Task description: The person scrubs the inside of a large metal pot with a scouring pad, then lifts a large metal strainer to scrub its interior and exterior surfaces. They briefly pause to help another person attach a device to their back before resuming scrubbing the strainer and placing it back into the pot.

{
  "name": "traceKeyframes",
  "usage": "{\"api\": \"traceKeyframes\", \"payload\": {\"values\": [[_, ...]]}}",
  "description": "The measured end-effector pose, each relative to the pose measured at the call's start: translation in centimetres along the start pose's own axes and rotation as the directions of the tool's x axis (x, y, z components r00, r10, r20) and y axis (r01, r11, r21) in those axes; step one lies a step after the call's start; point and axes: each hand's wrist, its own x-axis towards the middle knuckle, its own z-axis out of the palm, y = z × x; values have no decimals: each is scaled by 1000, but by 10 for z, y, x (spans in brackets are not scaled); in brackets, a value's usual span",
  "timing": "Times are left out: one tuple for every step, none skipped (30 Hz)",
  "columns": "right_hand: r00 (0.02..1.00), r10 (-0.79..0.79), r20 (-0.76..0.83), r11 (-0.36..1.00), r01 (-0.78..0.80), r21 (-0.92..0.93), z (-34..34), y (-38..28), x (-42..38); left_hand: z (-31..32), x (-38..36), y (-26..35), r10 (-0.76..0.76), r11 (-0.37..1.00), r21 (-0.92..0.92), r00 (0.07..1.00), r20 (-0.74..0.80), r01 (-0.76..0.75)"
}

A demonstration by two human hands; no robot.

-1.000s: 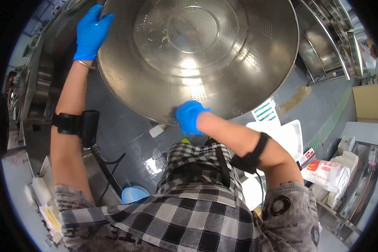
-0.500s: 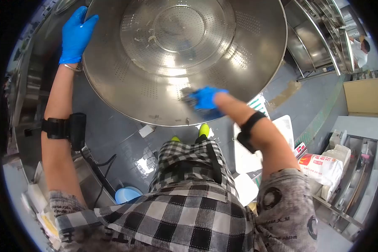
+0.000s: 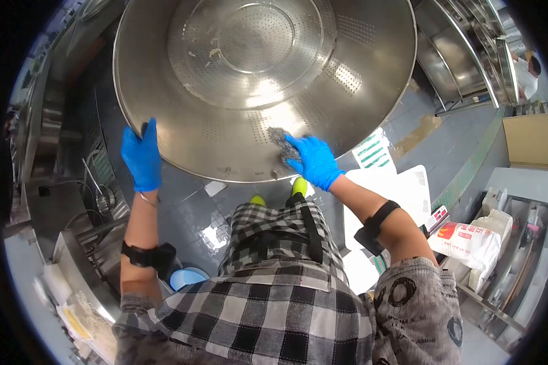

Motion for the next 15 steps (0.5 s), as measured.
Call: {"api": "traceKeyframes", "payload": {"values": [[1000,-4,5,1000,4,3,5,-5,3,-4,1,6,-65,997,48,998,11,64],[996,-41,-73,996,47,77,12,-12,9,-9,16,11,-72,997,34,996,55,70],[985,-73,-157,984,97,152,20,-21,18,-11,40,16,-74,997,24,993,96,72],[983,-87,-159,980,113,164,32,-31,31,-11,59,18,22,999,35,996,87,-25],[971,-164,-171,931,210,300,45,-41,50,-9,77,20,119,991,51,989,83,-123],[952,-235,-196,853,299,428,54,-52,68,-5,92,26,155,985,63,986,67,-159],[947,-243,-207,841,313,442,57,-66,87,-1,106,31,194,977,74,980,52,-198],[963,-200,-182,659,269,702,54,-82,106,0,118,34,205,973,93,977,56,-209],[976,-167,-141,410,199,890,50,-93,120,2,128,40,212,973,77,974,80,-218],[975,-166,-151,394,205,896,45,-103,129,6,137,41,219,972,59,970,104,-226],[984,-176,-30,484,114,868,40,-112,136,11,144,32,236,970,60,971,36,-237],[981,-173,93,572,23,820,41,-115,142,13,148,28,243,967,66,969,46,-245],[982,-169,89,565,22,825,44,-108,141,17,154,25,258,964,53,965,52,-260],[961,-249,120,663,79,744,45,-95,131,19,157,23,269,962,39,962,54,-271],[932,-324,164,745,144,651,46,-82,121,18,157,23,267,962,42,962,56,-270]]}}
